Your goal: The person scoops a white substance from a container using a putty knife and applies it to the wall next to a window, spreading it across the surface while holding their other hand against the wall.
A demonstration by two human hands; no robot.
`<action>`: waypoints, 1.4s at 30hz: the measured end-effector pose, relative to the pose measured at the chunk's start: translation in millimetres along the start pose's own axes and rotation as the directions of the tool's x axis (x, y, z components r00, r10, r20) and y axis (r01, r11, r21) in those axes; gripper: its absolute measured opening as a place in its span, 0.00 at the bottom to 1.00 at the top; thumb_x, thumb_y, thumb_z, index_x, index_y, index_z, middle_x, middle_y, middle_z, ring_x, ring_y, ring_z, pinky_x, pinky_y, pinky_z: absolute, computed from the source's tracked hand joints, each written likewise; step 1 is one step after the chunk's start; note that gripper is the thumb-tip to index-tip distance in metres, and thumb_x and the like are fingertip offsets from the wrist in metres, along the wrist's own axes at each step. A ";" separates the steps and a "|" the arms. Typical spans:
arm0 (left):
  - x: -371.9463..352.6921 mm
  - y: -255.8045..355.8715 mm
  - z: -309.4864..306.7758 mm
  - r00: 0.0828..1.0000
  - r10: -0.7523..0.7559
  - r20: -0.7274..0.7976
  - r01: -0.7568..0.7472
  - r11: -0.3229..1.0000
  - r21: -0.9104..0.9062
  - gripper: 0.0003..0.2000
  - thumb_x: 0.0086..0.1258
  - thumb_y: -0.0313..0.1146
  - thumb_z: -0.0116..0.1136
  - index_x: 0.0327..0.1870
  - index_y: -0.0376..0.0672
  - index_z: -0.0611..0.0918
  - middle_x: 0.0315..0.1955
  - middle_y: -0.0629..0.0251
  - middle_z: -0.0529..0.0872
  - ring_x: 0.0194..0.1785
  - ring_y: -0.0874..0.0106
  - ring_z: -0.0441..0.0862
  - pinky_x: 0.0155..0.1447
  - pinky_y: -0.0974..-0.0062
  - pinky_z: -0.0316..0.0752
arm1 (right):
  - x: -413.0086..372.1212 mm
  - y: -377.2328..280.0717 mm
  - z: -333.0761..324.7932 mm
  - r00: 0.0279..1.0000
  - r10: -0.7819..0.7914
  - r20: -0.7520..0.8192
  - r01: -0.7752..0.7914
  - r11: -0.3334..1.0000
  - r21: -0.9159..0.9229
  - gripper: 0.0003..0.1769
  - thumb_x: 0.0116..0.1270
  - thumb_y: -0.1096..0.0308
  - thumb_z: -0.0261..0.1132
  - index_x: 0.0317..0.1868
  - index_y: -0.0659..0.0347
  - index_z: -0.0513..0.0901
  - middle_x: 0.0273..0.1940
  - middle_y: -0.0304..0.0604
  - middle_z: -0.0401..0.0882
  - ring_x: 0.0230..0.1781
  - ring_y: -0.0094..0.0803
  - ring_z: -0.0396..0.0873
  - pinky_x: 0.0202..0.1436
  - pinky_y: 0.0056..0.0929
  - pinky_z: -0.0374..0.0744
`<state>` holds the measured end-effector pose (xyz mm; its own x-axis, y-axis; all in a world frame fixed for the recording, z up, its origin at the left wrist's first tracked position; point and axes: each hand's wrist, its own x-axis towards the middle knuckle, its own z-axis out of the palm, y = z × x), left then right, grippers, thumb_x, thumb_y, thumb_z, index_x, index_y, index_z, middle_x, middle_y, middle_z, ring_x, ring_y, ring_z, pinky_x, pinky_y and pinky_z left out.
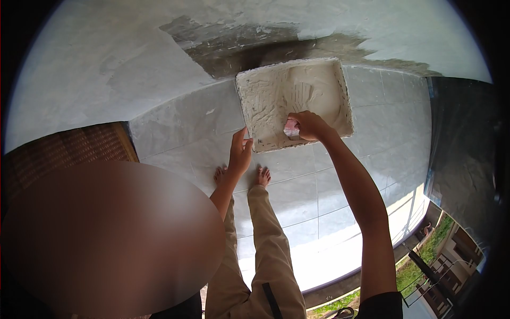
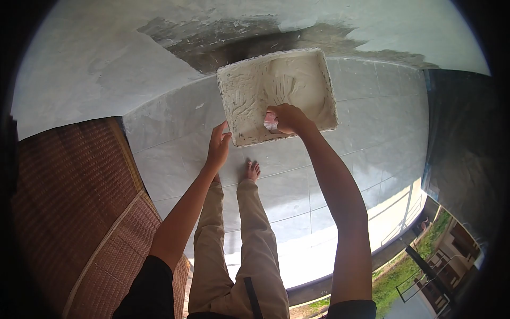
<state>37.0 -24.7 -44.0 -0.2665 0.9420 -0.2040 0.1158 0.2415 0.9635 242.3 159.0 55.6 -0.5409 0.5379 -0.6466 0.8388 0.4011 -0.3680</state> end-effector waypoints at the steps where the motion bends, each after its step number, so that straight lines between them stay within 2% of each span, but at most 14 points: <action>1: 1.2 0.8 0.0 1.000 -0.013 0.001 0.013 1.000 -0.006 0.24 0.77 0.30 0.53 0.72 0.38 0.69 0.63 0.54 0.71 0.54 0.65 0.82 0.53 0.70 0.80 | 2.2 0.6 2.3 1.000 -0.010 -0.010 0.010 1.000 0.007 0.32 0.52 0.82 0.60 0.60 0.50 0.82 0.43 0.46 0.89 0.48 0.46 0.86 0.51 0.44 0.83; 5: 0.0 3.5 0.0 0.999 -0.034 0.004 0.034 0.999 -0.006 0.23 0.77 0.30 0.53 0.72 0.38 0.69 0.64 0.54 0.72 0.54 0.64 0.82 0.53 0.70 0.80 | 12.6 3.0 7.6 1.000 -0.009 0.017 0.009 1.000 0.022 0.32 0.52 0.82 0.60 0.58 0.48 0.82 0.45 0.48 0.88 0.49 0.47 0.86 0.50 0.44 0.83; 7: 0.5 3.1 -0.3 0.999 -0.036 0.008 0.036 0.999 -0.013 0.23 0.78 0.31 0.53 0.72 0.37 0.69 0.64 0.53 0.71 0.54 0.64 0.82 0.54 0.69 0.80 | 14.4 2.8 7.9 0.998 -0.061 0.013 0.060 0.998 0.017 0.21 0.63 0.78 0.63 0.56 0.54 0.82 0.45 0.52 0.87 0.47 0.51 0.85 0.47 0.46 0.81; 11: 0.3 -1.4 0.3 0.999 -0.038 0.012 0.038 0.999 -0.018 0.24 0.78 0.32 0.52 0.72 0.36 0.68 0.64 0.52 0.71 0.53 0.63 0.82 0.56 0.68 0.79 | 19.7 -0.1 6.3 0.998 -0.053 0.041 0.052 0.998 0.016 0.20 0.62 0.79 0.64 0.55 0.55 0.83 0.45 0.52 0.87 0.48 0.50 0.85 0.49 0.45 0.81; 13: -0.4 -1.3 0.1 0.999 -0.050 0.013 0.050 0.998 -0.027 0.24 0.79 0.33 0.52 0.72 0.36 0.68 0.65 0.52 0.71 0.53 0.63 0.82 0.56 0.68 0.79 | 22.3 2.4 5.2 0.997 -0.031 0.064 0.027 0.997 0.068 0.28 0.53 0.82 0.59 0.55 0.51 0.83 0.47 0.51 0.87 0.50 0.51 0.84 0.50 0.46 0.82; 26: -2.6 1.3 1.0 0.998 -0.059 0.010 0.059 0.998 -0.038 0.24 0.79 0.33 0.51 0.73 0.36 0.68 0.65 0.52 0.71 0.54 0.63 0.82 0.57 0.68 0.79 | 35.0 1.4 -4.7 0.977 -0.158 0.145 0.147 0.986 0.079 0.23 0.53 0.81 0.60 0.51 0.59 0.83 0.46 0.53 0.86 0.50 0.53 0.83 0.51 0.45 0.80; 32: -2.1 2.9 0.1 0.997 -0.076 0.015 0.077 0.996 -0.040 0.24 0.79 0.33 0.52 0.73 0.37 0.68 0.65 0.54 0.72 0.54 0.64 0.83 0.55 0.70 0.79 | 39.5 5.5 -2.7 0.978 -0.137 0.155 0.106 0.975 0.193 0.21 0.54 0.79 0.63 0.51 0.60 0.83 0.44 0.51 0.87 0.47 0.47 0.84 0.50 0.40 0.80; 34: -2.5 2.9 0.2 0.997 -0.075 0.010 0.076 0.996 -0.047 0.23 0.79 0.33 0.52 0.73 0.38 0.68 0.65 0.54 0.72 0.54 0.64 0.83 0.55 0.70 0.79 | 40.0 8.4 0.3 0.984 -0.137 0.112 0.106 0.962 0.253 0.17 0.60 0.78 0.69 0.50 0.62 0.81 0.42 0.46 0.85 0.42 0.36 0.82 0.48 0.33 0.79; 35: -2.1 2.9 0.1 0.997 -0.076 0.005 0.076 0.996 -0.054 0.23 0.79 0.33 0.52 0.73 0.38 0.68 0.65 0.54 0.72 0.54 0.64 0.83 0.55 0.70 0.79 | 40.1 10.7 1.9 0.984 -0.137 0.111 0.106 0.962 0.252 0.17 0.60 0.78 0.69 0.50 0.62 0.81 0.42 0.46 0.85 0.42 0.36 0.82 0.48 0.33 0.79; 37: -1.5 3.2 -0.2 0.997 -0.081 0.008 0.082 0.995 -0.063 0.23 0.79 0.32 0.52 0.72 0.38 0.69 0.65 0.55 0.73 0.54 0.64 0.82 0.55 0.70 0.79 | 39.9 16.7 6.9 0.989 -0.139 0.051 0.102 0.889 0.446 0.16 0.63 0.80 0.66 0.51 0.63 0.81 0.42 0.40 0.83 0.44 0.29 0.80 0.49 0.29 0.78; 38: -1.4 3.4 -0.6 0.996 -0.087 0.011 0.088 0.994 -0.072 0.23 0.79 0.32 0.52 0.72 0.38 0.69 0.65 0.55 0.73 0.55 0.64 0.82 0.55 0.70 0.79 | 43.2 25.1 14.6 0.989 -0.139 0.050 0.102 0.889 0.447 0.16 0.63 0.80 0.66 0.51 0.63 0.81 0.42 0.40 0.83 0.44 0.29 0.80 0.49 0.29 0.78; 40: -0.7 4.3 -0.9 0.995 -0.097 0.007 0.097 0.993 -0.068 0.23 0.79 0.31 0.52 0.72 0.38 0.69 0.65 0.55 0.73 0.56 0.64 0.81 0.56 0.70 0.79 | 46.6 32.4 22.5 0.983 -0.182 0.002 0.121 0.660 0.741 0.14 0.65 0.80 0.64 0.52 0.63 0.80 0.41 0.34 0.80 0.44 0.22 0.77 0.47 0.26 0.77; 41: -0.3 4.9 -1.0 0.994 -0.107 0.002 0.107 0.992 -0.065 0.23 0.78 0.31 0.52 0.72 0.38 0.69 0.65 0.55 0.73 0.58 0.63 0.80 0.56 0.70 0.78 | 44.6 32.7 22.1 0.983 -0.181 -0.001 0.122 0.660 0.741 0.14 0.65 0.80 0.64 0.52 0.63 0.80 0.41 0.34 0.80 0.44 0.22 0.77 0.47 0.26 0.77; 42: 0.2 5.9 -0.9 0.995 -0.103 0.003 0.103 0.993 -0.064 0.23 0.78 0.31 0.52 0.72 0.38 0.69 0.65 0.55 0.73 0.58 0.63 0.80 0.56 0.70 0.78 | 40.0 33.5 22.2 0.991 -0.128 -0.042 0.109 0.579 0.808 0.14 0.66 0.77 0.66 0.52 0.62 0.80 0.40 0.32 0.80 0.41 0.21 0.76 0.44 0.24 0.76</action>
<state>36.8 -23.3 -38.3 -0.2745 0.9126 -0.3029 0.0260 0.3219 0.9464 250.1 177.5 2.6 -0.6456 0.5133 -0.5654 0.4760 -0.3085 -0.8236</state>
